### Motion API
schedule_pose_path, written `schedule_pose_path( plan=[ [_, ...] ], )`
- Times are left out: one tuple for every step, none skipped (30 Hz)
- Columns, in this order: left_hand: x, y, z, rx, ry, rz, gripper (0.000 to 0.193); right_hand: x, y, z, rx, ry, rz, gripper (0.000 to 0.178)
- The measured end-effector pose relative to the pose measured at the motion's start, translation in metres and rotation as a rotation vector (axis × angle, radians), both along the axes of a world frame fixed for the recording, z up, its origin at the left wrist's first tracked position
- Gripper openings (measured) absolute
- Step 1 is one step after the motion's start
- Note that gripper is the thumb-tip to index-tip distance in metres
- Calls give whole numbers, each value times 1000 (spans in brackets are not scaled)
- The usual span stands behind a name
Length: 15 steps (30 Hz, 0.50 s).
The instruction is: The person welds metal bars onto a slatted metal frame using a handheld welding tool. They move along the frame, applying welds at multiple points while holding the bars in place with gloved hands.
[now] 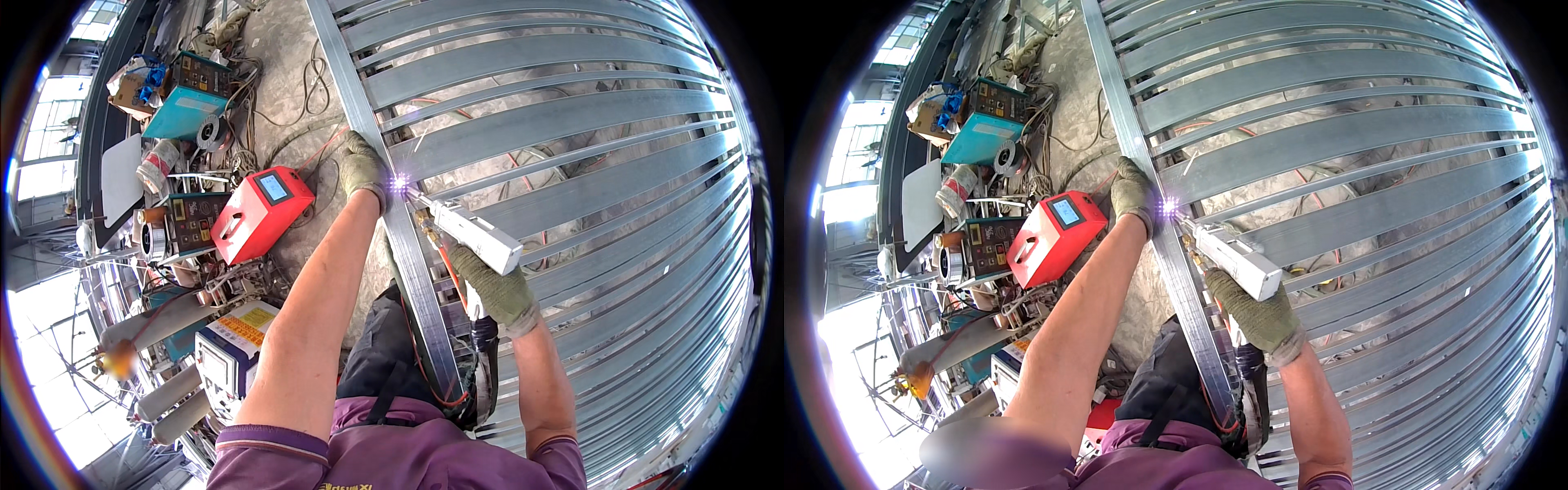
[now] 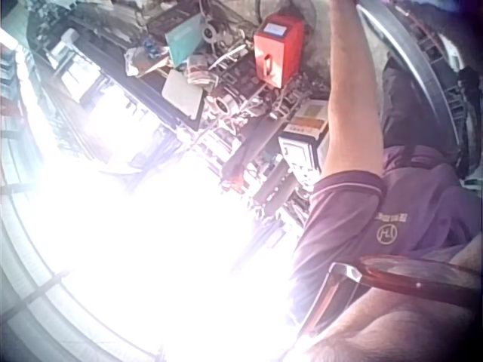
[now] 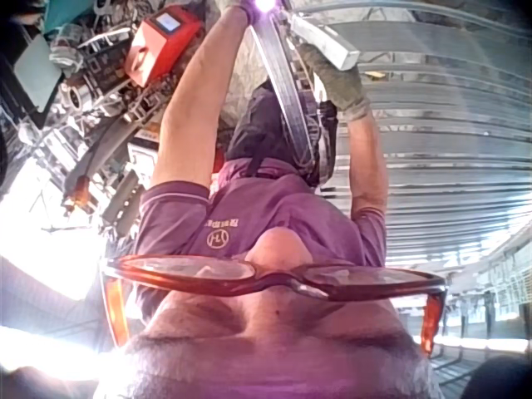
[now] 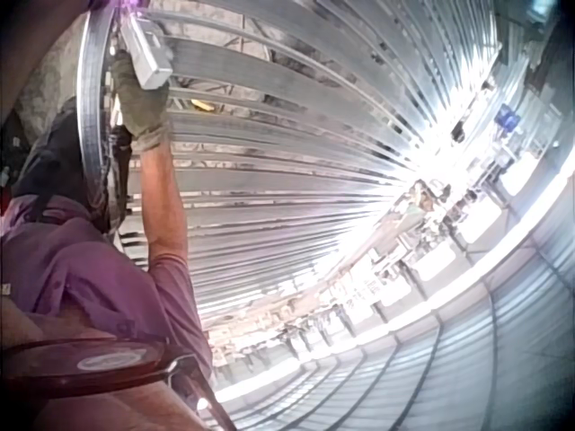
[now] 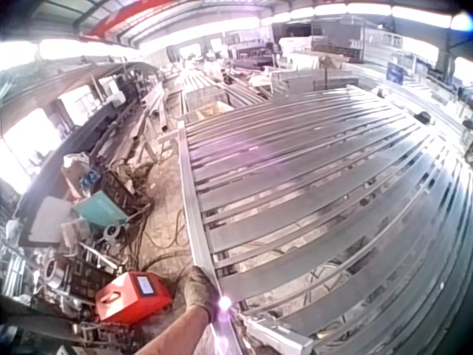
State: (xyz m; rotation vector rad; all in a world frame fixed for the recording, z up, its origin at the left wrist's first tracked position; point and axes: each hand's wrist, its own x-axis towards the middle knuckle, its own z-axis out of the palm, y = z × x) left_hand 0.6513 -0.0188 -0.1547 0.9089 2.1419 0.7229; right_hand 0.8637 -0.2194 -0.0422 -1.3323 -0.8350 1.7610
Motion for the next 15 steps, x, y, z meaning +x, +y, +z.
schedule_pose_path(
  plan=[
    [0, 0, 1, 7, -24, 19, 77, -1, 1, 2, -33, 7, -5, 41],
    [-1, 1, 1, -17, 15, -1, 77, -1, 1, 4, -48, 8, -6, 41],
    [-1, 1, 1, -41, 53, -21, 77, -1, 2, 5, -63, 9, -7, 42],
    [-2, 1, 1, -65, 91, -41, 77, -1, 1, 6, -60, 3, -4, 42],
    [-3, 2, -1, -63, 85, -44, 76, -1, 1, 6, -53, -5, 1, 42],
    [-4, 3, -4, -61, 79, -47, 76, -1, 1, 6, -45, -13, 6, 43],
    [-6, 3, -7, -59, 74, -51, 75, 0, 1, 5, -33, -22, 13, 43],
    [-6, 2, -9, -17, 155, -108, 72, 0, 1, 5, -21, -28, 16, 43],
    [-8, 2, -12, -29, 129, -95, 71, 0, 1, 5, -9, -33, 19, 44],
    [-8, 3, -11, -42, 101, -85, 70, 0, 1, 6, 3, -35, 16, 44],
    [-7, 3, -9, -55, 74, -75, 69, 0, 1, 6, 7, -31, 10, 44],
    [-6, 3, -8, -56, 86, -81, 70, 0, 1, 6, 11, -26, 4, 45],
    [-5, 2, -6, -56, 99, -87, 70, -1, 1, 6, 8, -15, -4, 45],
    [-4, 2, -4, -57, 111, -93, 71, -1, 1, 5, 13, -13, -6, 45],
    [-3, 2, -3, -61, 64, -54, 72, -1, 1, 4, 17, -12, -8, 46]
  ],
)
